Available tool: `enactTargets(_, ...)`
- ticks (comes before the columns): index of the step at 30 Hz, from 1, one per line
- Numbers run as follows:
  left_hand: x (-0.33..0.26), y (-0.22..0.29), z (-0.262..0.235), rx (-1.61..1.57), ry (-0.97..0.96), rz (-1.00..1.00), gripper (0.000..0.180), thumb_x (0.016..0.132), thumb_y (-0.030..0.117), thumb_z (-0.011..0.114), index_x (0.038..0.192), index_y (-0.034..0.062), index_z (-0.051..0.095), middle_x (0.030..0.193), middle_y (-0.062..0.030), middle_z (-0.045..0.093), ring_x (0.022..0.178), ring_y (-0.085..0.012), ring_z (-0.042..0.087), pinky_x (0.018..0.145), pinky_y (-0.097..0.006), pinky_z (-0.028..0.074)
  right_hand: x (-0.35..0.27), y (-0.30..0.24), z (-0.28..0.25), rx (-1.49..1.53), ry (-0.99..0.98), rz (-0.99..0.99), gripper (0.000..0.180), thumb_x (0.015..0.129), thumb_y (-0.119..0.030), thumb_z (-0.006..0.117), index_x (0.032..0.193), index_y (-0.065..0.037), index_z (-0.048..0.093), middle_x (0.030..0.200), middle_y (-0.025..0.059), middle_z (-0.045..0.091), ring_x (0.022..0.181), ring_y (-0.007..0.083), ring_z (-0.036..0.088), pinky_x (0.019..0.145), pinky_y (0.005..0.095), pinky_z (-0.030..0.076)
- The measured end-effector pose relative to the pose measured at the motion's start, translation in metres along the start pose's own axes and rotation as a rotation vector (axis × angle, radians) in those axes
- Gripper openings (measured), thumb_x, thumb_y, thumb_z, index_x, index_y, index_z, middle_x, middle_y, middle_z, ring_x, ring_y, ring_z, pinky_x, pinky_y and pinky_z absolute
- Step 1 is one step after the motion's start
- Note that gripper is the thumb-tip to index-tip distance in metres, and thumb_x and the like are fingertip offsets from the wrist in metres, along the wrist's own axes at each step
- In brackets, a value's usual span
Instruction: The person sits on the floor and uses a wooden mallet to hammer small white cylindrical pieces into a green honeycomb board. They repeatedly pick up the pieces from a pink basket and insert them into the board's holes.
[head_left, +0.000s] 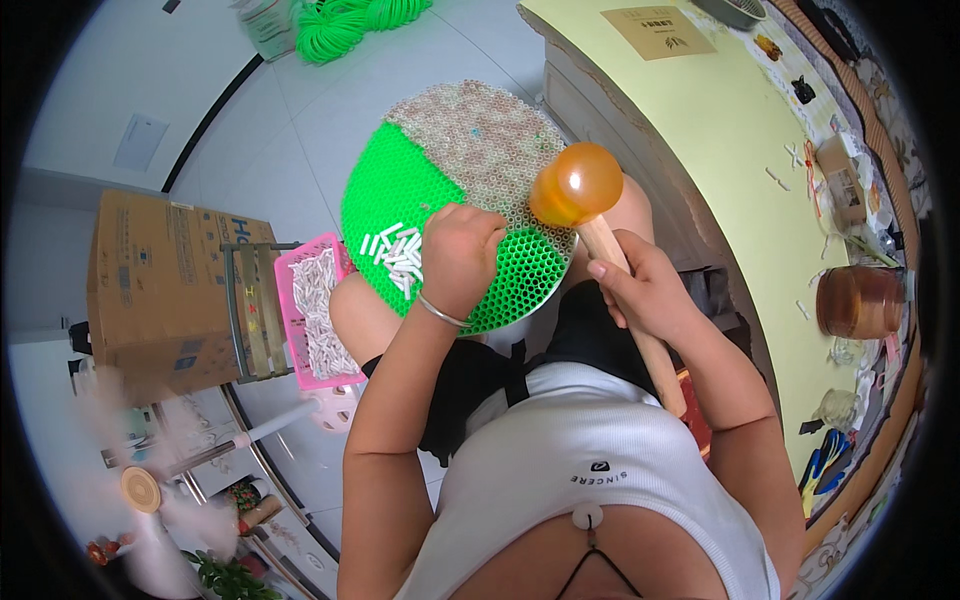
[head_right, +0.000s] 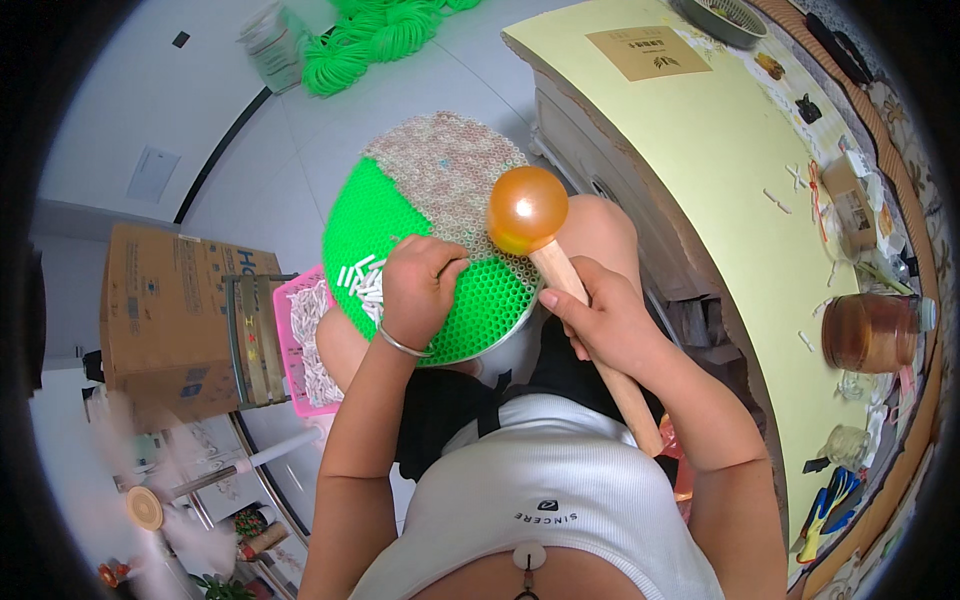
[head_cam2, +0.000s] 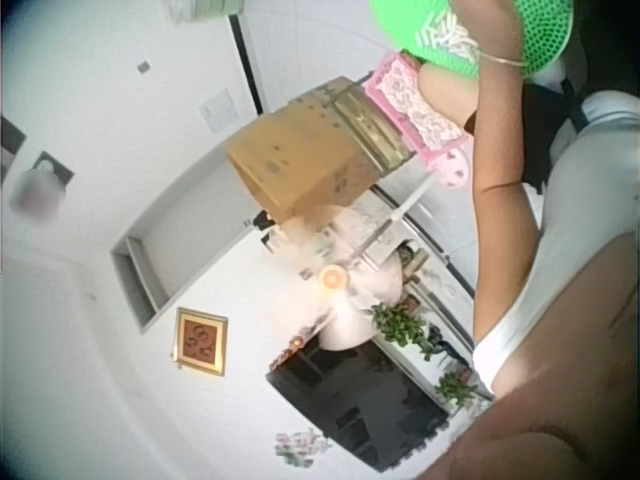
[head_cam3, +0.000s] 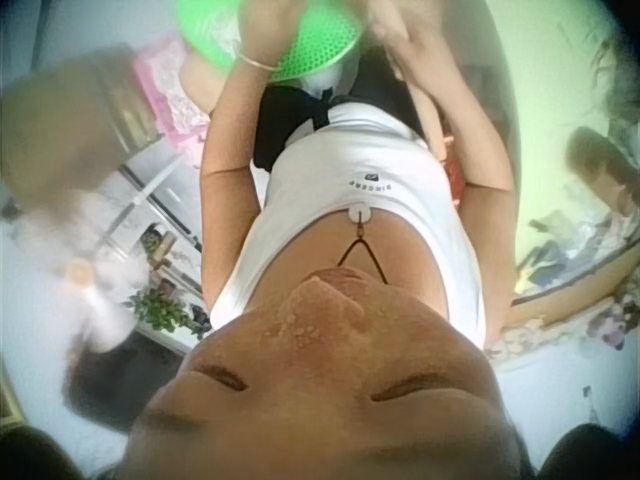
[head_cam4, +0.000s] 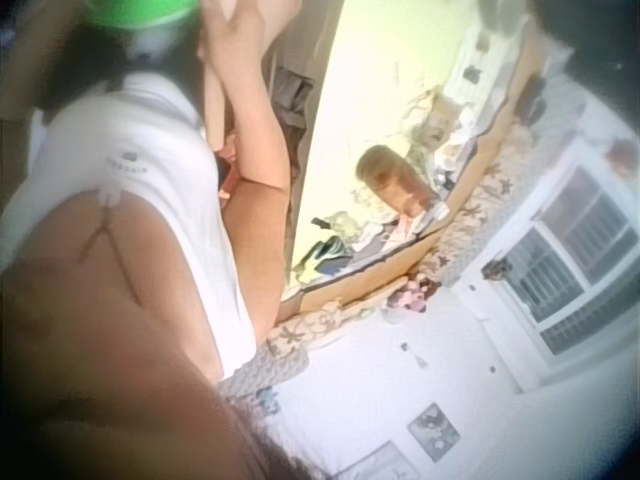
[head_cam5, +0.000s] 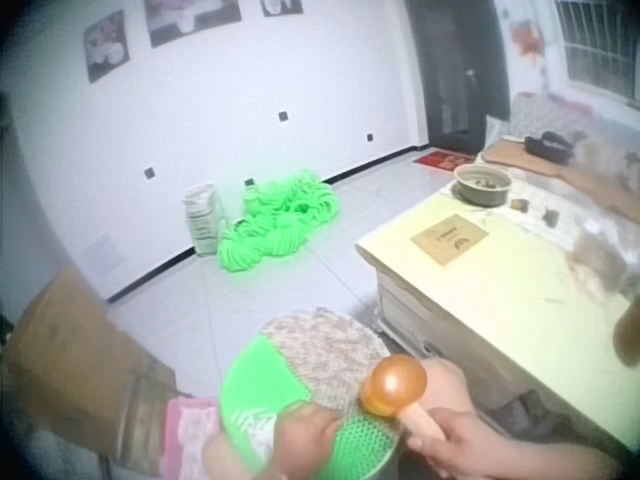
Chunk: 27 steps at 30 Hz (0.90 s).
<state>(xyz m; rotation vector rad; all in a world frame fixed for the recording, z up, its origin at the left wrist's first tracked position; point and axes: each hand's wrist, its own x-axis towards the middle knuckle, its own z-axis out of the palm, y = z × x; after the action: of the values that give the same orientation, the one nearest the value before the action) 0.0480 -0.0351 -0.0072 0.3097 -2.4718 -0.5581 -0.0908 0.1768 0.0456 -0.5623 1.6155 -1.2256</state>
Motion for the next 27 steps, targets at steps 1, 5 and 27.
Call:
enactTargets(1,0.001,0.001,0.001,0.025,-0.004,0.01,0.008,0.076,0.005,0.075,0.083,0.0055,0.071,0.08,-0.0102,0.068,0.075,-0.0323,0.062,0.071,-0.042,0.049,0.0,0.0,-0.001,-0.002,-0.004,0.0,0.023,0.101,-0.024,0.06,0.105,-0.003,0.054,0.067,0.002,0.052,0.046,0.0087,0.049,0.043,0.0232,0.041)
enactTargets(5,0.001,0.0,0.008,0.155,-0.022,0.094,0.008,0.074,0.005,0.075,0.08,0.0055,0.071,0.078,-0.01,0.068,0.075,-0.0314,0.062,0.07,-0.043,0.048,0.001,0.003,-0.002,-0.008,-0.032,-0.006,0.022,0.101,-0.023,0.06,0.106,-0.003,0.054,0.067,0.0019,0.053,0.046,0.0087,0.049,0.043,0.0232,0.042)
enactTargets(27,-0.01,-0.054,-0.067,0.077,0.097,-0.37,0.021,0.077,-0.002,0.071,0.096,0.0062,0.075,0.078,-0.013,0.066,0.082,-0.0293,0.065,0.076,-0.038,0.053,0.003,-0.017,0.01,-0.292,0.022,-0.109,0.031,0.1,-0.028,0.063,0.105,0.002,0.056,0.065,0.0059,0.058,0.045,0.0133,0.054,0.043,0.0292,0.043)
